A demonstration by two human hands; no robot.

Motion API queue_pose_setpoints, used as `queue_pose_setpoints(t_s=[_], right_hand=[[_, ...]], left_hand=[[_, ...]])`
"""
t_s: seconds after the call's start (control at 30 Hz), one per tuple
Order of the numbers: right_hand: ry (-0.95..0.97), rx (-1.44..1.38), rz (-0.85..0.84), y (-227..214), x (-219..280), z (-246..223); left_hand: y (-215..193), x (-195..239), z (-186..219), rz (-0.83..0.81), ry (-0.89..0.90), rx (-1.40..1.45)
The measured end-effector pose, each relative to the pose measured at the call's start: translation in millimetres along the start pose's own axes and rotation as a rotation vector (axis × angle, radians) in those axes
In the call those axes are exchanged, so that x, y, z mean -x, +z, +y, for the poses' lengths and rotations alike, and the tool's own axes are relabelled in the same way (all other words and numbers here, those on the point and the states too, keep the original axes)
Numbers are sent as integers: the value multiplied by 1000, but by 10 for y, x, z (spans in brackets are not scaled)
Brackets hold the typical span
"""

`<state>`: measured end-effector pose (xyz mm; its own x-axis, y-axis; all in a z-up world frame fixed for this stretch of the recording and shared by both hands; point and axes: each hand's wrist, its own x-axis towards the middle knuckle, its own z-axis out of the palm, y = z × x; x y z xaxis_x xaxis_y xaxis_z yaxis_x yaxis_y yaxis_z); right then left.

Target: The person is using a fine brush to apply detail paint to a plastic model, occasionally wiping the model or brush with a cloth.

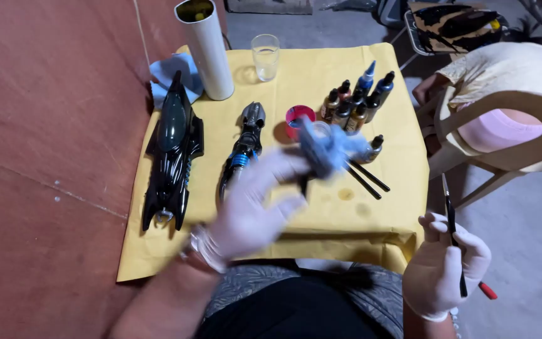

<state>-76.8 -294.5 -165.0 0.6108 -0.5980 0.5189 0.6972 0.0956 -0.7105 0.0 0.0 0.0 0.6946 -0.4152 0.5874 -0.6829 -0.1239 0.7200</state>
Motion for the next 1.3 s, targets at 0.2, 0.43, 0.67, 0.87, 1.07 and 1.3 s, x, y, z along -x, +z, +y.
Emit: queue_pose_setpoints(t_s=[0.2,0.43,0.67,0.87,1.07,1.3], right_hand=[[-26,32,46,42,6,58],[-94,46,-40,-50,34,115],[-121,100,-34,-177,-14,107],[-171,145,-139,-15,-58,72],[-155,222,-253,194,-34,8],[-205,281,-339,401,-56,-112]], left_hand=[[-496,-1107,-807,-19,-266,-353],[-206,-1786,-1660,-347,-516,-591],[-86,-1846,-1792,-469,-647,-664],[-320,-1545,-1178,-276,-268,-541],[-264,-1130,-481,-266,91,-430],[-101,-1044,-614,-356,123,-581]])
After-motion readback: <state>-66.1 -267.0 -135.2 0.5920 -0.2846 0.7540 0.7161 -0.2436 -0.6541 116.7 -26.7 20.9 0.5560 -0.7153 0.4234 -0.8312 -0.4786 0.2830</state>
